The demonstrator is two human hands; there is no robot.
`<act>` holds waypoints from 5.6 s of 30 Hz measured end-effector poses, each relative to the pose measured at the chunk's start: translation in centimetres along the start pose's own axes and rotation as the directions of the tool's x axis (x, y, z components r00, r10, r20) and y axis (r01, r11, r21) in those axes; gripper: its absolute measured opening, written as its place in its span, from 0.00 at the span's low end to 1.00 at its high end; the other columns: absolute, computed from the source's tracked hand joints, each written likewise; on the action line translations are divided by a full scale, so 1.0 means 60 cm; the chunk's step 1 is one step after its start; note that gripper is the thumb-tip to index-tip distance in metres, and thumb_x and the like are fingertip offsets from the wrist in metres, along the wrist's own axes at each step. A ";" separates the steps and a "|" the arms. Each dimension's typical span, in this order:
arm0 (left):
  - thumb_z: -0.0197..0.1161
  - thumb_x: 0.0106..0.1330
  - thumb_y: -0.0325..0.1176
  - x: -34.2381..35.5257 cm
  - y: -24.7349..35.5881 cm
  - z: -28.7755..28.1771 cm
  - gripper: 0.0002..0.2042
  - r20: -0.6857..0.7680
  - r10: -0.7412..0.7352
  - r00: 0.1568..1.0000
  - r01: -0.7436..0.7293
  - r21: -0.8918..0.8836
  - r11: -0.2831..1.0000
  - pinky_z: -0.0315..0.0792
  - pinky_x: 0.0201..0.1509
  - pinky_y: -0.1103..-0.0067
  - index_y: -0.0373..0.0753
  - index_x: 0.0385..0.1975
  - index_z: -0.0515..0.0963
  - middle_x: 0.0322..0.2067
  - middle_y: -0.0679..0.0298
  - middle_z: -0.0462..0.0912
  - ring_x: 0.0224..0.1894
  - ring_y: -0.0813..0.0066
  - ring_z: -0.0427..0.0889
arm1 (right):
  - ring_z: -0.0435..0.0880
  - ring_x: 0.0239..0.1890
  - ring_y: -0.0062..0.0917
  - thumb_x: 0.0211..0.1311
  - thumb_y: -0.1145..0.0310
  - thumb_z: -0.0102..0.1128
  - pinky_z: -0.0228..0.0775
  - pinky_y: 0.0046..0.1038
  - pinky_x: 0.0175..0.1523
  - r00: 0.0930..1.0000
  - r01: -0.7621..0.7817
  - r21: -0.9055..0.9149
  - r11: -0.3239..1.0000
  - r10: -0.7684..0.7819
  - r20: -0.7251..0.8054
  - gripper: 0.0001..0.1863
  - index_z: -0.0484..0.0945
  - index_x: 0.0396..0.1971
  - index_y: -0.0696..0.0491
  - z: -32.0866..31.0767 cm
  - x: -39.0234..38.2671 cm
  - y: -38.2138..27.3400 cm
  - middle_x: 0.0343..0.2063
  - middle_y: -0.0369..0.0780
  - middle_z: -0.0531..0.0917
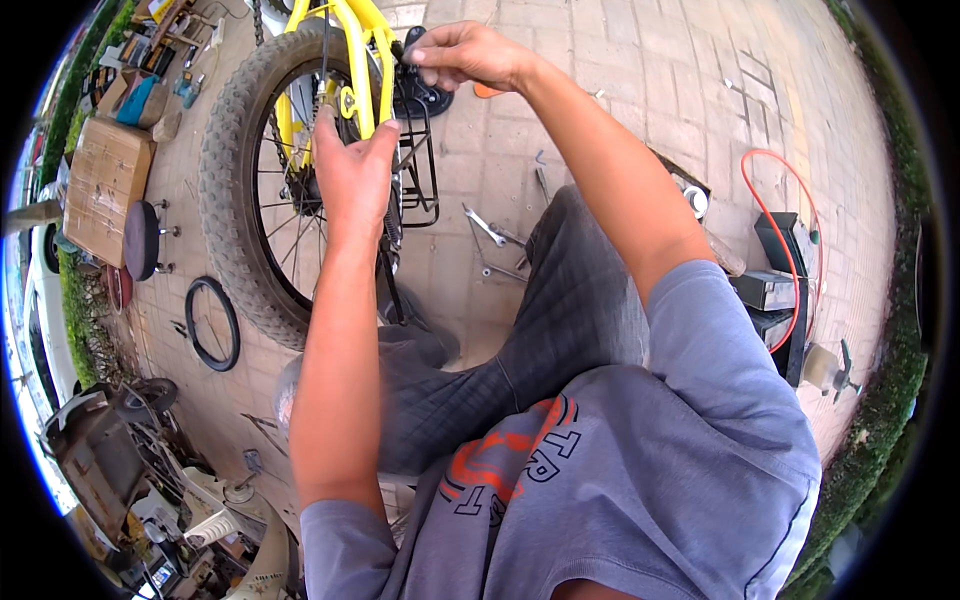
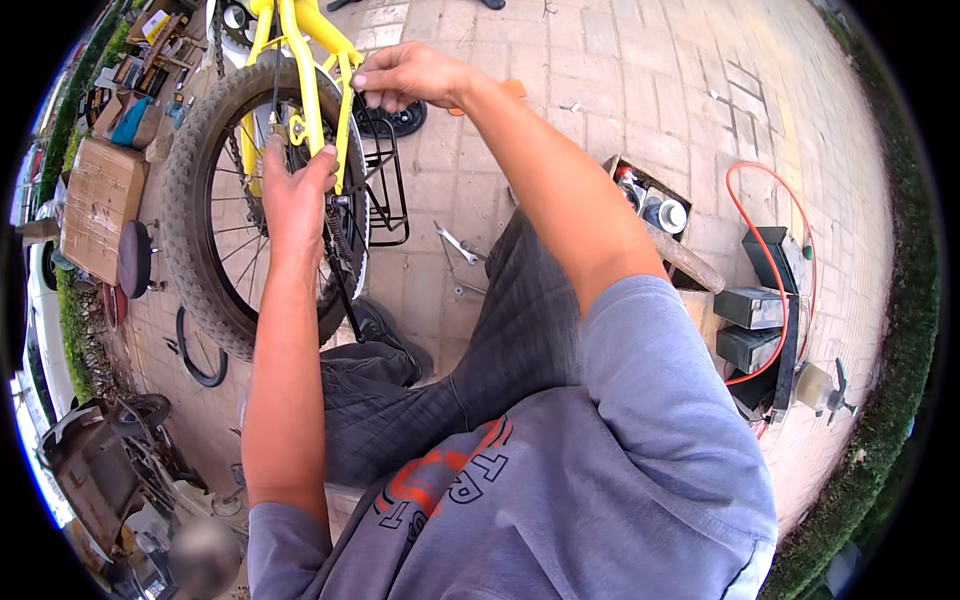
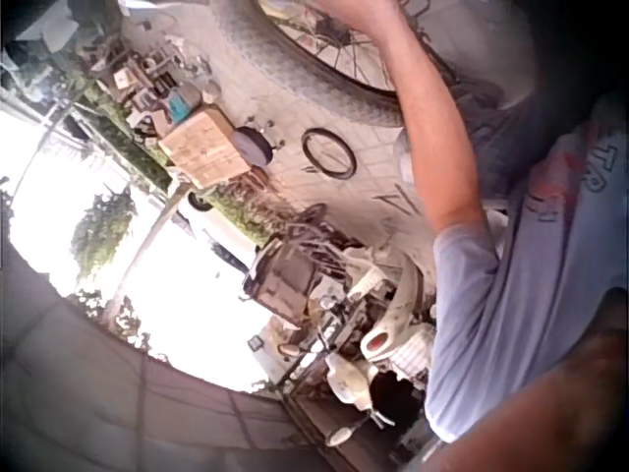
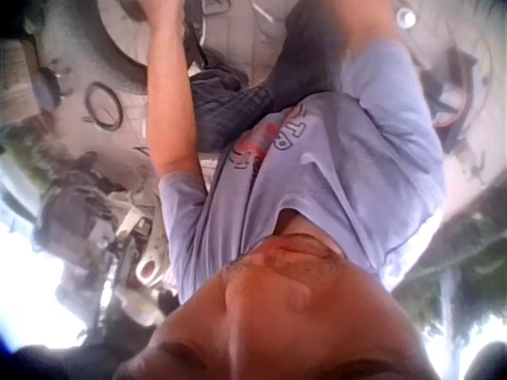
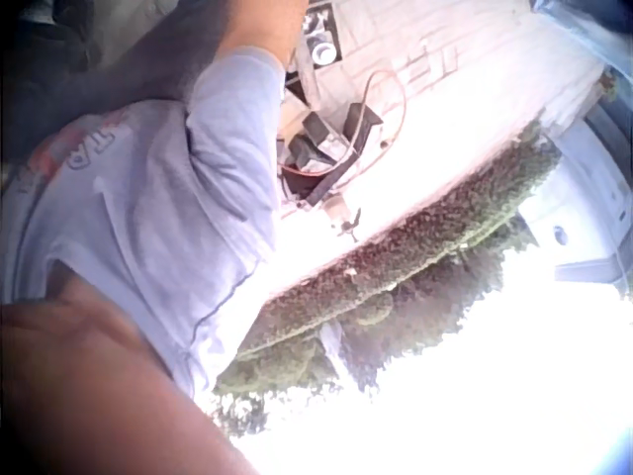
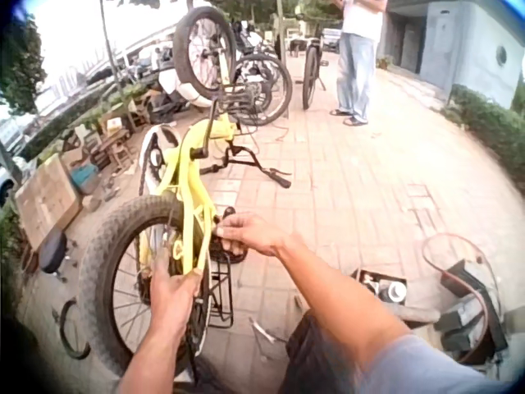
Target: The person sits on the ground and works on the rear wheel of a yellow bicycle. They use a wrench to tighten bolts on the wheel axle and adjust the chain tension. The person also uses a tape measure to check the chain length and makes adjustments to the rear derailleur.
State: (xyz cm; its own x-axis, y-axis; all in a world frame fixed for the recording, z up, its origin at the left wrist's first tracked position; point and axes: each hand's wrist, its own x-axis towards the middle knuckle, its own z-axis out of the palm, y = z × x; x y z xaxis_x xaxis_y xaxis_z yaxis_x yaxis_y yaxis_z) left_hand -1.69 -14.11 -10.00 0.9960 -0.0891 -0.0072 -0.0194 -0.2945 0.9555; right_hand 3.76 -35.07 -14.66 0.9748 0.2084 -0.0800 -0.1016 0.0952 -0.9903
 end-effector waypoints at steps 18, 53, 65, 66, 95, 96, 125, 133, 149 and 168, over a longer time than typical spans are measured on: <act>0.63 0.55 0.33 -0.010 0.014 0.003 0.38 0.014 -0.002 1.000 0.002 -0.007 1.000 0.63 0.26 0.85 0.20 0.61 0.51 0.22 0.61 0.75 0.23 0.82 0.69 | 0.82 0.43 0.31 0.52 0.67 0.63 0.77 0.32 0.39 0.580 -0.502 -0.772 0.389 0.814 0.033 0.17 0.78 0.44 0.52 -0.097 -0.043 0.286 0.41 0.39 0.82; 0.54 0.54 0.18 -0.019 -0.004 -0.007 0.34 0.071 -0.055 0.996 0.066 -0.169 0.983 0.75 0.31 0.84 0.22 0.62 0.48 0.51 0.48 0.60 0.37 0.73 0.77 | 0.79 0.32 0.41 0.57 0.70 0.54 0.71 0.34 0.38 0.897 -0.219 -0.550 0.806 -0.055 -0.438 0.08 0.76 0.28 0.61 0.023 -0.075 0.312 0.28 0.50 0.79; 0.57 0.52 0.25 -0.009 -0.023 -0.012 0.32 -0.077 0.245 0.967 -0.226 0.197 0.954 0.73 0.40 0.73 0.25 0.59 0.55 0.43 0.48 0.69 0.36 0.65 0.77 | 0.75 0.15 0.23 0.56 0.69 0.60 0.68 0.27 0.23 0.969 0.067 -0.459 0.886 0.051 0.240 0.09 0.78 0.29 0.60 0.121 0.071 -0.124 0.15 0.40 0.77; 0.59 0.52 0.28 -0.013 -0.021 -0.007 0.31 -0.089 0.177 0.980 -0.161 0.158 0.974 0.72 0.41 0.70 0.25 0.57 0.58 0.40 0.47 0.70 0.33 0.62 0.76 | 0.70 0.11 0.17 0.56 0.69 0.61 0.63 0.22 0.17 0.970 -0.031 -0.397 0.917 0.123 0.209 0.09 0.79 0.26 0.60 0.120 0.072 -0.128 0.13 0.36 0.74; 0.60 0.50 0.29 0.005 -0.056 0.017 0.35 -0.121 0.267 0.956 -0.245 0.170 0.955 0.74 0.38 0.74 0.25 0.59 0.57 0.43 0.43 0.71 0.31 0.64 0.80 | 0.65 0.08 0.21 0.55 0.74 0.56 0.58 0.24 0.13 0.772 -0.474 -0.424 0.772 0.595 0.222 0.07 0.71 0.21 0.59 0.126 0.118 -0.129 0.08 0.36 0.65; 0.60 0.50 0.29 0.007 -0.052 0.021 0.34 -0.097 0.260 0.961 -0.247 0.132 0.960 0.74 0.38 0.74 0.24 0.59 0.57 0.43 0.44 0.71 0.32 0.64 0.80 | 0.65 0.08 0.21 0.55 0.73 0.56 0.58 0.24 0.13 0.788 -0.452 -0.432 0.780 0.577 0.217 0.07 0.71 0.22 0.59 0.115 0.116 -0.125 0.08 0.36 0.65; 0.60 0.50 0.30 0.001 -0.039 0.026 0.37 -0.111 0.234 0.966 -0.229 0.056 0.972 0.72 0.46 0.68 0.25 0.61 0.53 0.49 0.42 0.67 0.41 0.58 0.78 | 0.72 0.10 0.21 0.58 0.69 0.57 0.66 0.23 0.15 0.759 -0.421 -0.538 0.730 0.608 0.231 0.08 0.75 0.26 0.59 0.120 0.125 -0.135 0.14 0.39 0.75; 0.62 0.51 0.32 -0.004 -0.024 0.018 0.37 -0.046 0.147 0.988 -0.142 0.110 0.984 0.73 0.43 0.71 0.24 0.60 0.54 0.49 0.43 0.68 0.37 0.61 0.78 | 0.77 0.15 0.21 0.60 0.67 0.55 0.71 0.24 0.20 0.750 -0.405 -0.544 0.735 0.607 0.261 0.08 0.77 0.30 0.58 0.116 0.119 -0.140 0.19 0.38 0.79; 0.60 0.52 0.26 -0.006 -0.026 0.017 0.33 -0.118 0.240 0.964 -0.237 0.040 0.971 0.75 0.42 0.77 0.30 0.60 0.58 0.55 0.48 0.60 0.38 0.68 0.77 | 0.81 0.22 0.24 0.65 0.65 0.50 0.76 0.26 0.27 0.847 -0.309 -0.399 0.863 0.441 0.298 0.09 0.73 0.33 0.55 0.115 0.069 -0.145 0.21 0.38 0.79; 0.52 0.58 0.24 -0.006 -0.016 -0.007 0.28 0.011 0.062 0.998 -0.054 -0.357 0.933 0.71 0.44 0.82 0.24 0.60 0.57 0.33 0.54 0.81 0.36 0.75 0.80 | 0.76 0.32 0.14 0.59 0.74 0.60 0.70 0.18 0.37 0.895 0.192 0.013 0.981 -0.170 -0.412 0.10 0.79 0.39 0.61 0.185 -0.019 -0.006 0.33 0.35 0.80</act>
State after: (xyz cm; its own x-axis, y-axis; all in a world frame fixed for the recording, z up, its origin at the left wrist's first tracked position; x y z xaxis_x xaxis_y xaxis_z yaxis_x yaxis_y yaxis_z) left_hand -1.97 -13.42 -10.78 0.9918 -0.1180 0.0484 -0.0404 0.0696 0.9968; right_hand 0.45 -24.54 -12.94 0.9719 -0.2302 0.0497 0.0851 0.1464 -0.9856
